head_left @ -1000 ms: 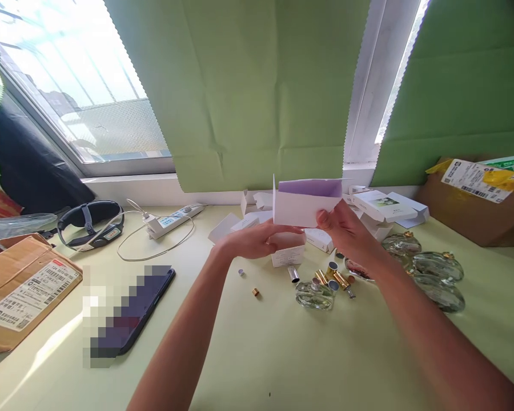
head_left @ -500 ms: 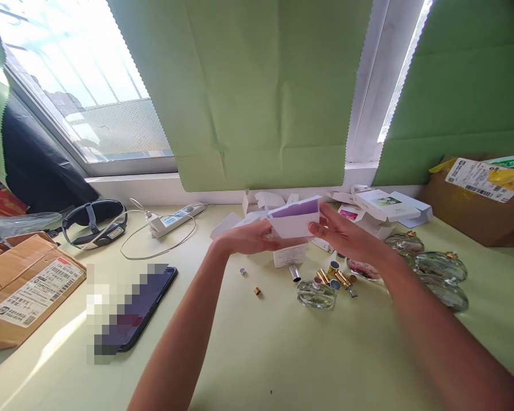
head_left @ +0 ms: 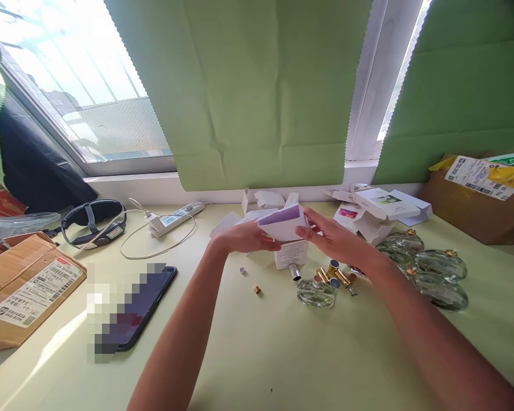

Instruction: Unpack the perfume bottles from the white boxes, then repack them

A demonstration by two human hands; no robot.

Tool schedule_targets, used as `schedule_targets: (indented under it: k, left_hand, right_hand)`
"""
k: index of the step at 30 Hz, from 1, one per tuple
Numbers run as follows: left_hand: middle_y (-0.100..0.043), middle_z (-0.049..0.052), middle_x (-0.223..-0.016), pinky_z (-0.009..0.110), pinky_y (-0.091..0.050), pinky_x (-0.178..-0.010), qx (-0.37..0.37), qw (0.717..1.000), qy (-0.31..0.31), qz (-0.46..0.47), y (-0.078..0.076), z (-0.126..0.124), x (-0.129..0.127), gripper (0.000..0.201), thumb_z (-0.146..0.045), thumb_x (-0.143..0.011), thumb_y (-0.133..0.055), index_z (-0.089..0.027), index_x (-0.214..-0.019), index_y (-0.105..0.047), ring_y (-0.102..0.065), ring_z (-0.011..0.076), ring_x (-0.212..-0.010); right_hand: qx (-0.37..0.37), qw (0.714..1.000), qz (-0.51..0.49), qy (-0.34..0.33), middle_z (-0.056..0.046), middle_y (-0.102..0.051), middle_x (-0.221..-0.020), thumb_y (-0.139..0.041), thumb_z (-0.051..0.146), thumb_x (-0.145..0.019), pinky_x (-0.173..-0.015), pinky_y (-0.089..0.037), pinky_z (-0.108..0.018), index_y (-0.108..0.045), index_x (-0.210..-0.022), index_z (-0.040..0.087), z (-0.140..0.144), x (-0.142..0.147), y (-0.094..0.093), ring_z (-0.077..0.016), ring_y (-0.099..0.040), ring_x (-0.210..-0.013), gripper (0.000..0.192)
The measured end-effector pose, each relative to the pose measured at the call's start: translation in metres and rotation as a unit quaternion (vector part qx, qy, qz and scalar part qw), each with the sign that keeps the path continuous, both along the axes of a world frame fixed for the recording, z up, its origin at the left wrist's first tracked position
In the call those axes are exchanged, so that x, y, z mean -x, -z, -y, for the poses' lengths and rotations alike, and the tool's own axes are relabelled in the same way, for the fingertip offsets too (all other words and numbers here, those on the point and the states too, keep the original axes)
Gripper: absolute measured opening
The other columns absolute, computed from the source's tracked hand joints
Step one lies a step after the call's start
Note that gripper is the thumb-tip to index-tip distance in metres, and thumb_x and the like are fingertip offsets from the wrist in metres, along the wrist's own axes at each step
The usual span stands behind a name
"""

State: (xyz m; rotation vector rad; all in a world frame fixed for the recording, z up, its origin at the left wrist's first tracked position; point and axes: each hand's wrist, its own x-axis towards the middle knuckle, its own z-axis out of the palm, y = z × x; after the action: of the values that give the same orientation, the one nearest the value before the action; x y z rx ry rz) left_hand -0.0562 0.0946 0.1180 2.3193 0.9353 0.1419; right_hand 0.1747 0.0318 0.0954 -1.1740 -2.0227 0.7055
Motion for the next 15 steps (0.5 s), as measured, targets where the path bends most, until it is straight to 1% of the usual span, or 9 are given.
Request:
schedule_targets:
  k: [2,4,6,8,10,13,15]
  left_hand:
    - [-0.068,0.002,-0.104,0.028,-0.047,-0.081,0.018,1.000,-0.005,0.013,-0.001,0.001,-0.001,0.034,-0.040,-0.082,-0.063,-0.022,-0.111,-0.064,-0.059,0.0187,-0.096]
    - [-0.067,0.003,-0.109,0.029,-0.046,-0.084,0.036,0.999,-0.013,0.033,-0.003,0.003,-0.002,0.038,-0.042,-0.083,-0.062,-0.023,-0.116,-0.061,-0.059,0.0194,-0.101]
    - [-0.066,0.004,-0.114,0.030,-0.045,-0.087,0.048,0.997,-0.015,0.058,-0.007,0.005,-0.003,0.043,-0.044,-0.085,-0.060,-0.024,-0.123,-0.057,-0.059,0.0199,-0.105]
    - [-0.066,0.004,-0.116,0.030,-0.045,-0.088,0.062,0.995,-0.014,0.076,-0.010,0.007,-0.003,0.045,-0.046,-0.087,-0.058,-0.026,-0.127,-0.054,-0.058,0.0197,-0.106]
    - [-0.065,0.004,-0.116,0.029,-0.046,-0.087,0.075,0.994,-0.013,0.084,-0.012,0.008,-0.003,0.043,-0.046,-0.088,-0.057,-0.025,-0.125,-0.054,-0.058,0.0188,-0.106]
    - [-0.066,0.003,-0.114,0.027,-0.046,-0.085,0.082,0.994,-0.017,0.077,-0.013,0.008,-0.002,0.038,-0.047,-0.088,-0.057,-0.024,-0.118,-0.057,-0.059,0.0173,-0.104]
    - [-0.066,0.003,-0.114,0.027,-0.046,-0.085,0.077,0.994,-0.018,0.070,-0.014,0.007,-0.001,0.037,-0.048,-0.088,-0.057,-0.025,-0.117,-0.057,-0.059,0.0172,-0.104]
  right_hand:
    - [0.003,1.000,-0.005,0.005,-0.005,-0.069,-0.107,-0.048,0.057,-0.092,-0.081,-0.051,-0.043,-0.047,-0.139,0.036,0.000,-0.001,0.000,-0.0273,-0.064,-0.093,0.051]
    - [0.006,1.000,-0.011,0.007,-0.005,-0.067,-0.116,-0.048,0.055,-0.093,-0.085,-0.050,-0.043,-0.044,-0.142,0.038,-0.001,-0.001,0.000,-0.0277,-0.062,-0.099,0.052]
    - [0.002,1.000,-0.017,0.003,-0.004,-0.061,-0.126,-0.047,0.053,-0.094,-0.090,-0.048,-0.043,-0.041,-0.144,0.039,-0.001,-0.001,0.000,-0.0273,-0.058,-0.109,0.052]
    - [-0.007,1.000,-0.017,0.004,-0.005,-0.056,-0.130,-0.045,0.052,-0.095,-0.093,-0.047,-0.042,-0.041,-0.145,0.039,-0.002,-0.001,0.000,-0.0263,-0.054,-0.114,0.051]
    - [-0.011,1.000,-0.008,0.015,-0.006,-0.052,-0.126,-0.044,0.054,-0.095,-0.092,-0.047,-0.041,-0.043,-0.144,0.038,-0.002,0.000,0.000,-0.0246,-0.055,-0.109,0.052]
    - [-0.009,0.999,0.004,0.035,-0.007,-0.049,-0.115,-0.044,0.056,-0.094,-0.083,-0.050,-0.038,-0.047,-0.142,0.034,-0.003,0.001,0.000,-0.0212,-0.057,-0.093,0.053]
    - [-0.012,0.999,0.003,0.039,-0.006,-0.050,-0.109,-0.044,0.055,-0.094,-0.078,-0.051,-0.036,-0.053,-0.135,0.031,-0.003,0.001,0.000,-0.0207,-0.057,-0.090,0.048]
